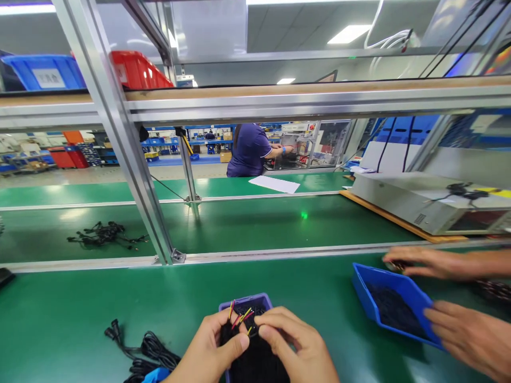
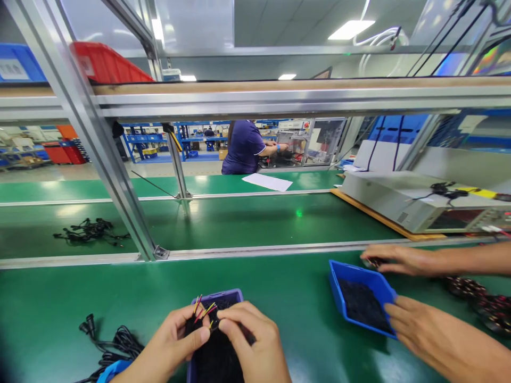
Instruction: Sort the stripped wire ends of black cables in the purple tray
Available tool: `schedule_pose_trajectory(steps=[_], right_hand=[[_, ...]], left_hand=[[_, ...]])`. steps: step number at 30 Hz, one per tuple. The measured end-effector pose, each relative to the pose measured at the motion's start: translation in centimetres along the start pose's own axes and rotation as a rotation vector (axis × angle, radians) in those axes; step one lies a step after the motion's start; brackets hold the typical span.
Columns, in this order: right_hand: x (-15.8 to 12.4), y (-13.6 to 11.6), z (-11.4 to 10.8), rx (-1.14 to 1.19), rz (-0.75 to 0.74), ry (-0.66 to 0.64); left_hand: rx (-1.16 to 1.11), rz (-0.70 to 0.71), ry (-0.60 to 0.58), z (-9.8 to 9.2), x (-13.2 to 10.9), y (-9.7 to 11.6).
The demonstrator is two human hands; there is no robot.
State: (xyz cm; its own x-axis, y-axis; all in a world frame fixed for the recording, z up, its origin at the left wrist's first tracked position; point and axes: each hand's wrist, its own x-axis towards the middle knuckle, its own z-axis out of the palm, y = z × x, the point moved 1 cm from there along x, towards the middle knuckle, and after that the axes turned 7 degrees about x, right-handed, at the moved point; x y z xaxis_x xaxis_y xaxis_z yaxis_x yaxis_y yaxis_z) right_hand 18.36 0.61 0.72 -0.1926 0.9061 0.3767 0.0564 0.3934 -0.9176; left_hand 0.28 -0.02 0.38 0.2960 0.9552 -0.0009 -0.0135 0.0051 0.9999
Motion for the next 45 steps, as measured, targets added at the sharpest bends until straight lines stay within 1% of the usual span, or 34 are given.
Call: schedule_pose_trajectory(steps=[2,3,5,7,10,13,15,18,20,22,23,25,27,29,31,33,36,40,45], right_hand=[[0.0,0.1,0.0,0.139,0.139,0.07],[0.0,0.1,0.1,0.185,0.183,0.084],[-0.1,0.1,0.2,0.236,0.221,0.044],[-0.2,0.1,0.4,0.251,0.218,-0.018],[-0.2,-0.2,0.6,0.204,0.164,-0.051],[0.0,-0.5,0.6,0.132,0.043,-0.029],[0.2,-0.7,0.6,0.082,-0.024,-0.044],[0.3,-1.0,0.6,-0.011,-0.086,-0.119],[0.3,-1.1,0.4,-0.075,-0.168,-0.161],[0.4,-1.2,0.1,-0.133,-0.273,-0.154],[0.3,-1.2,0.0,-0.153,-0.304,-0.12],[0.2,-1.2,-0.2,-0.155,-0.281,-0.018],[0.0,-1.2,-0.2,-0.108,-0.188,0.071],[-0.2,-1.2,0.1,-0.057,-0.116,0.106],[-0.3,-1.4,0.4,-0.033,-0.102,0.108],[-0.2,-1.4,0.6,-0.03,-0.112,0.082],[-0.1,-1.4,0.7,-0.037,-0.139,0.054],[0.1,-1.5,0.6,-0.054,-0.165,0.069],[0.1,-1.3,0.7,-0.07,-0.186,0.035]], left_hand=[[-0.018,-0.028,-0.01,-0.1,-0.1,-0.1],[-0.025,-0.037,-0.013,-0.1,-0.1,-0.2],[-0.027,-0.043,-0.012,-0.1,-0.1,-0.4],[-0.021,-0.031,-0.001,-0.1,-0.1,-0.4],[-0.024,-0.029,-0.015,0.0,-0.2,0.0],[-0.02,-0.046,-0.029,0.0,-0.3,0.5],[-0.008,-0.046,-0.025,-0.1,-0.4,0.7],[-0.002,-0.052,-0.035,-0.3,-0.3,0.4],[-0.003,-0.061,-0.049,-0.4,-0.2,0.0],[-0.004,-0.071,-0.068,-0.5,-0.2,-0.3],[0.0,-0.076,-0.075,-0.5,-0.1,-0.4],[0.011,-0.084,-0.086,-0.4,-0.2,-0.2],[0.025,-0.084,-0.075,-0.2,-0.2,0.3],[0.028,-0.083,-0.051,-0.1,-0.3,0.9],[0.032,-0.082,-0.037,0.1,-0.3,1.3],[0.036,-0.08,-0.041,0.2,-0.3,1.5],[0.05,-0.075,-0.053,0.1,-0.3,1.4],[0.06,-0.087,-0.063,0.0,-0.3,1.3],[0.065,-0.11,-0.04,0.1,-0.3,1.8]])
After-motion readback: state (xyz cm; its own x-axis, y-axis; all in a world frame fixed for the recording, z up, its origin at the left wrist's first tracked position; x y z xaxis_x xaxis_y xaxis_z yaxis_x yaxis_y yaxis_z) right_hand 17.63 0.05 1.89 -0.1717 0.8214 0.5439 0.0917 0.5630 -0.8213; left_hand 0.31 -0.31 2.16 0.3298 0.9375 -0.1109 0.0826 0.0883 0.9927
